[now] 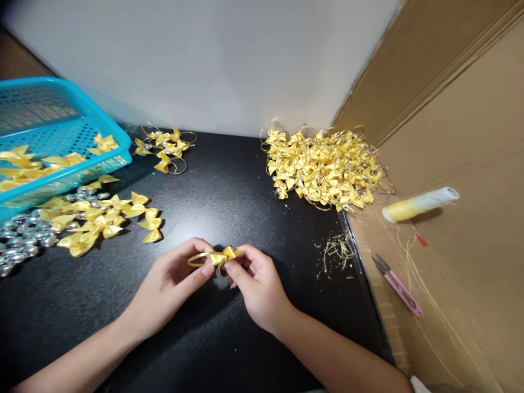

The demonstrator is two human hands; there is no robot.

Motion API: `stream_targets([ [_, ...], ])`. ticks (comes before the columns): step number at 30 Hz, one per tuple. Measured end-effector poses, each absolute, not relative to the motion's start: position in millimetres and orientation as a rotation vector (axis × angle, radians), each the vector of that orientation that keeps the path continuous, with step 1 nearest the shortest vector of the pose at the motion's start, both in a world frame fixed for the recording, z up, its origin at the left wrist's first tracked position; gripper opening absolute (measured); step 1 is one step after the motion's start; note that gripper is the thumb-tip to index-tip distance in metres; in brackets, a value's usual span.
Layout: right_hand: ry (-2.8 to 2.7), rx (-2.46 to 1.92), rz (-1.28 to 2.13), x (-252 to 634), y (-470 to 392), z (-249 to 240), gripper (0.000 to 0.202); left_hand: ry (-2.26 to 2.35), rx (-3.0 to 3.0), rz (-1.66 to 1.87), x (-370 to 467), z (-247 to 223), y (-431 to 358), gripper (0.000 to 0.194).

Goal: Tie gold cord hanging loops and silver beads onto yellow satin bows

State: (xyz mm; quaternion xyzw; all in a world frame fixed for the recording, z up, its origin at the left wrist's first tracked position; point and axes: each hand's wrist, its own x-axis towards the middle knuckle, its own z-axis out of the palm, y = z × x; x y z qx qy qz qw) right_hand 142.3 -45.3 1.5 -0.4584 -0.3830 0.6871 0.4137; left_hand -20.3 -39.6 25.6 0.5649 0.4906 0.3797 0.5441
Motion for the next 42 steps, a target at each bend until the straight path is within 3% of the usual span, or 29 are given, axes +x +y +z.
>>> stream_targets([
  [9, -1.098, -1.167, 1.563, 143.3, -46.2, 6.1, 0.015, 1.073, 0.910, 0.825, -17.1, 24.8, -36.9, 0.013],
  [28, -1.411, -1.246, 1.214, 146.5, -47.3, 10.8, 0.002, 1.149, 0.779, 0.854, -18.5, 18.2, -35.6, 0.022],
  [36, -1.665, -1.258, 1.120, 149.0, -42.1, 15.5, 0.011, 1.091, 0.726, 0.911, -18.6, 18.0, -34.7, 0.021],
  [42, -1.576, -1.096, 1.329, 167.5, -31.7, 22.9, 0.016, 1.059, 0.575, 0.913, -22.7, 18.4, -31.7, 0.018],
])
